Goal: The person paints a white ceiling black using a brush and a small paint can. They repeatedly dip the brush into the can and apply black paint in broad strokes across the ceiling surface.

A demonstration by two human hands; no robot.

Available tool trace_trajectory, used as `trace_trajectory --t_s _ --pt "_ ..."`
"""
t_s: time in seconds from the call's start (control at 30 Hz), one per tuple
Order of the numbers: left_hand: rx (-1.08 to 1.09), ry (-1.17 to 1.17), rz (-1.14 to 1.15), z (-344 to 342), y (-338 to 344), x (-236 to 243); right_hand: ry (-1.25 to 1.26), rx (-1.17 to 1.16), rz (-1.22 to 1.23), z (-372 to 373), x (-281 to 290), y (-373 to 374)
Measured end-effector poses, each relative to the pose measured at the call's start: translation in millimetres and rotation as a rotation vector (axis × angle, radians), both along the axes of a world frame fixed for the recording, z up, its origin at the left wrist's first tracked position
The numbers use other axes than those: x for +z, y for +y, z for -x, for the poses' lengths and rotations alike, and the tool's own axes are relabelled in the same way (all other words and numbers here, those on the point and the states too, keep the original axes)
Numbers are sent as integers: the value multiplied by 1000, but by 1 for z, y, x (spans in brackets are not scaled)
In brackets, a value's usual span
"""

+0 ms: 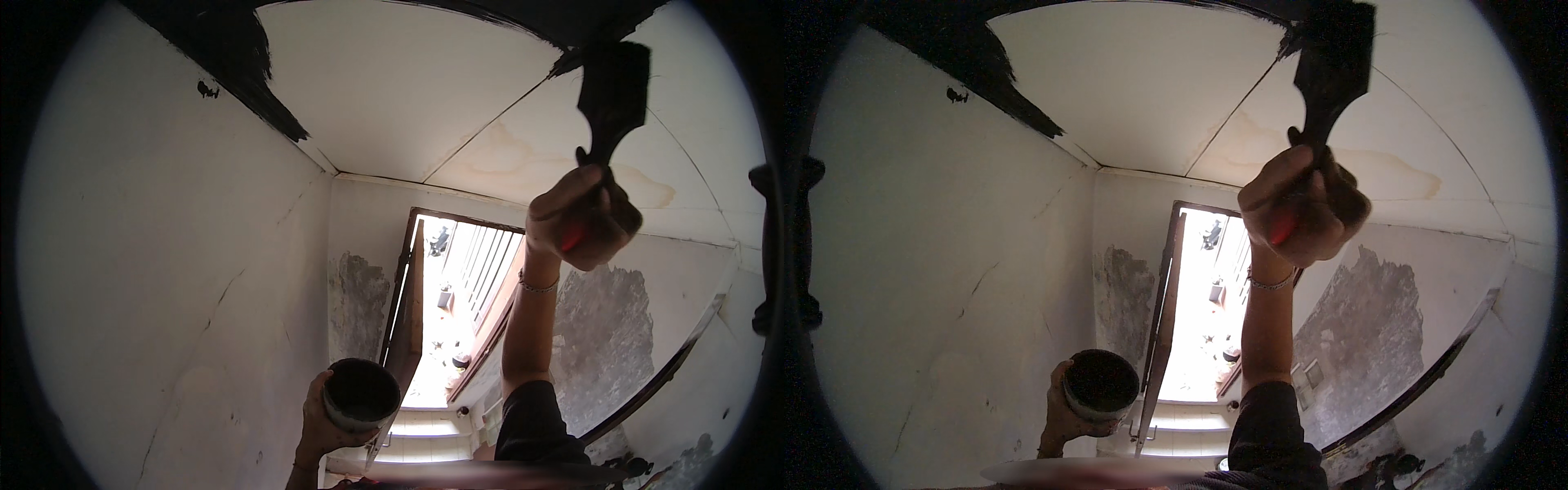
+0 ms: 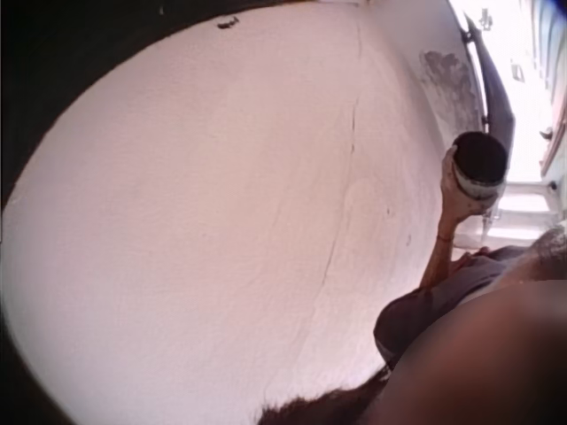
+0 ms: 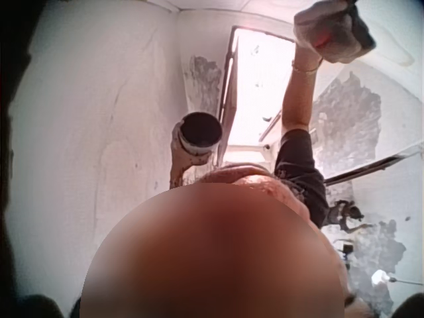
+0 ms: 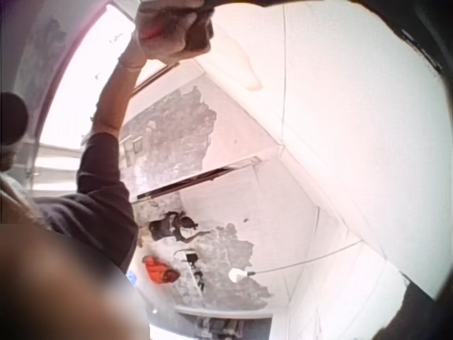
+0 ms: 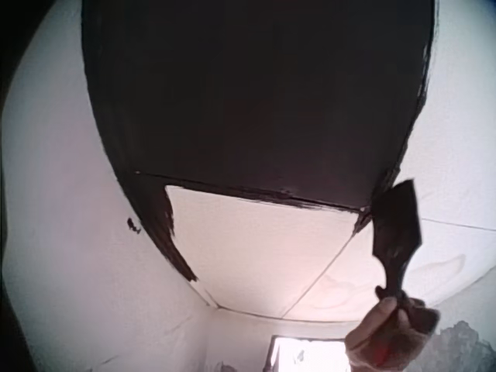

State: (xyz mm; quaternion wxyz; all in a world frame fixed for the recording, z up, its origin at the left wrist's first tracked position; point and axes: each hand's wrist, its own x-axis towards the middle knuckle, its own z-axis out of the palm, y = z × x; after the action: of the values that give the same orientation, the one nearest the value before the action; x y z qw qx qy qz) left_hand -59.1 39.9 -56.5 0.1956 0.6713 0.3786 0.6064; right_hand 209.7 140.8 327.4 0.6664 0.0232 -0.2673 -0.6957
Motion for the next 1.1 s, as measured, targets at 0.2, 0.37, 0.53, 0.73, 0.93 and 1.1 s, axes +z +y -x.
trace_trajectory --t_s 0.2,0.37,0.53,0.73,0.93,1.1 --pt "-3 0 6 2 -2 2 92 -172 9 -6 7 -7" --pt "4 -3 9 4 -3 1 15 75 111 -4 6 -15" --pt "-6 23 31 8 -4 -2 -327 -144 351 -8 -21 -24" --pt "-26 -21 23 2 -1 -2 -424 -174 454 -37 -5 -20" --pt "-102 -12 62 -3 0 2 -298 -211 477 -76 4 -36" --pt "-141 -19 86 -4 1 5 -332 -212 475 -76 -7 -45"
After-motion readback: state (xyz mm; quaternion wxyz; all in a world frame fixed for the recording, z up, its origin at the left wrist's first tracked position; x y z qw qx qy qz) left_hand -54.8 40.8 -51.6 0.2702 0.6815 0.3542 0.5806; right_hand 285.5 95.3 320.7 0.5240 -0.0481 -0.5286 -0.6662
